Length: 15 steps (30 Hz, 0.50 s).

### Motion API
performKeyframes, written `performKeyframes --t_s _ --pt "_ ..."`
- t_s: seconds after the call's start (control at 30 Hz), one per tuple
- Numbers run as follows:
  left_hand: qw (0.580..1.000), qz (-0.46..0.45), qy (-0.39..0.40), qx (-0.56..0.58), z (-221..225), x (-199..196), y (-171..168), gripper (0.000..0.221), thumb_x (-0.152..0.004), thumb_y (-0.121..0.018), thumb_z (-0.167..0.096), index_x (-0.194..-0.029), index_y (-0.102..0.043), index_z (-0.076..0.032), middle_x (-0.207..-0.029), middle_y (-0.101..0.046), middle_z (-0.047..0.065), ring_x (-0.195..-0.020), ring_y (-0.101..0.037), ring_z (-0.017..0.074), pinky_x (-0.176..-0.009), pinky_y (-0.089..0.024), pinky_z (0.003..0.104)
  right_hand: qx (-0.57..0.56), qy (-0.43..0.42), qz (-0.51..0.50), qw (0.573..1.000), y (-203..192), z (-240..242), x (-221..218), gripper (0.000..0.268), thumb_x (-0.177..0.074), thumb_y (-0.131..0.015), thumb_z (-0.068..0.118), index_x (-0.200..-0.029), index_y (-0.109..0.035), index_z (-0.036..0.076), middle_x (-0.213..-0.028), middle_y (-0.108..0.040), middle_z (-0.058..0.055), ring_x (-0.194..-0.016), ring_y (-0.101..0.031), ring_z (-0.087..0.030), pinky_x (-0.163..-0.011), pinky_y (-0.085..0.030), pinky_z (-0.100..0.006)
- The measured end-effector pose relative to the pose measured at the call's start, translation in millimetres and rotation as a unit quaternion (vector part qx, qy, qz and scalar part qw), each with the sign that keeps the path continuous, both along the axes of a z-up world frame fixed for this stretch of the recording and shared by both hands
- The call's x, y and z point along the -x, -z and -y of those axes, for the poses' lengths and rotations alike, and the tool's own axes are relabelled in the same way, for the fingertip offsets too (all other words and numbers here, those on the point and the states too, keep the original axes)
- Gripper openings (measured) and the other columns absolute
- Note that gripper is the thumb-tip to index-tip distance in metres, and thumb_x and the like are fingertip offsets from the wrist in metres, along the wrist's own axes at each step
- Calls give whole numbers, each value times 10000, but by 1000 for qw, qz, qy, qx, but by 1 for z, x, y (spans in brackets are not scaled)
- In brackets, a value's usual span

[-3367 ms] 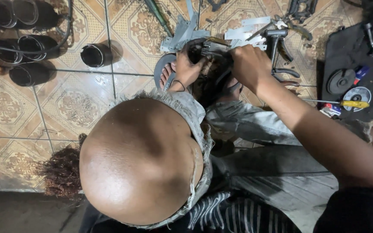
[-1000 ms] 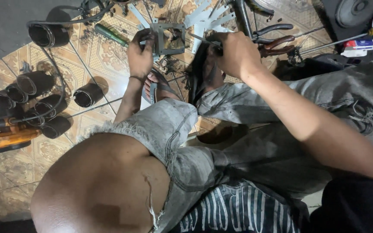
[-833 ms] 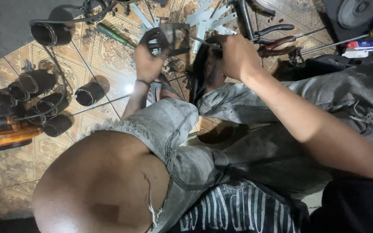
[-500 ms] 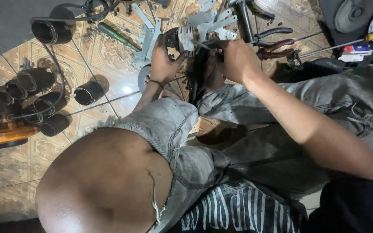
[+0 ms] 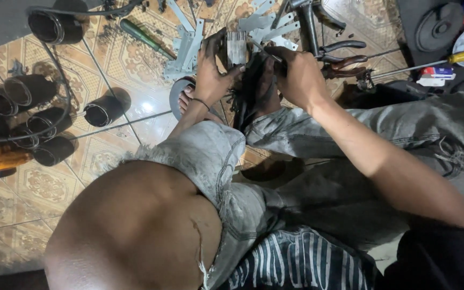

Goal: The person is disassembling a transformer core by prying and pulling apart the metal laminations using pliers and a hammer.

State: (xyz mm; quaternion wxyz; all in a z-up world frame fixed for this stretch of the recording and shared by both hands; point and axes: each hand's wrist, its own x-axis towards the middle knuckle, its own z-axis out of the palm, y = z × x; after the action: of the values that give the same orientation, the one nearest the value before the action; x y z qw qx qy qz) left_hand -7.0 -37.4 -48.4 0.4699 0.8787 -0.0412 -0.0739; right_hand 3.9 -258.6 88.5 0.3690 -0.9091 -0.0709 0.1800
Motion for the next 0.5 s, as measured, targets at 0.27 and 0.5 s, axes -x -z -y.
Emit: performKeyframes --t_s 0.27,0.5 --pt "1000 6 -12 5 0 3 8 886 -760 -963 -202 -1478 -451 -122 -1376 -547 145 -1234 -566 367 -1084 -486 463 28 -11 -7 1000 16 3 -1 409 -929 -671 -94 -1336 -662 -58 -606 -686 -134 -377 -487 -109 -397 -475 -196" --pt "1000 -2 -9 13 -1 5 12 860 -772 -956 -183 -1459 -444 -102 -1378 -545 136 -1250 -556 362 -1104 -477 465 56 -22 18 998 5 0 -7 387 -906 -627 -111 -1267 -725 -13 -872 -781 -182 -455 -608 -185 -420 -483 -285"
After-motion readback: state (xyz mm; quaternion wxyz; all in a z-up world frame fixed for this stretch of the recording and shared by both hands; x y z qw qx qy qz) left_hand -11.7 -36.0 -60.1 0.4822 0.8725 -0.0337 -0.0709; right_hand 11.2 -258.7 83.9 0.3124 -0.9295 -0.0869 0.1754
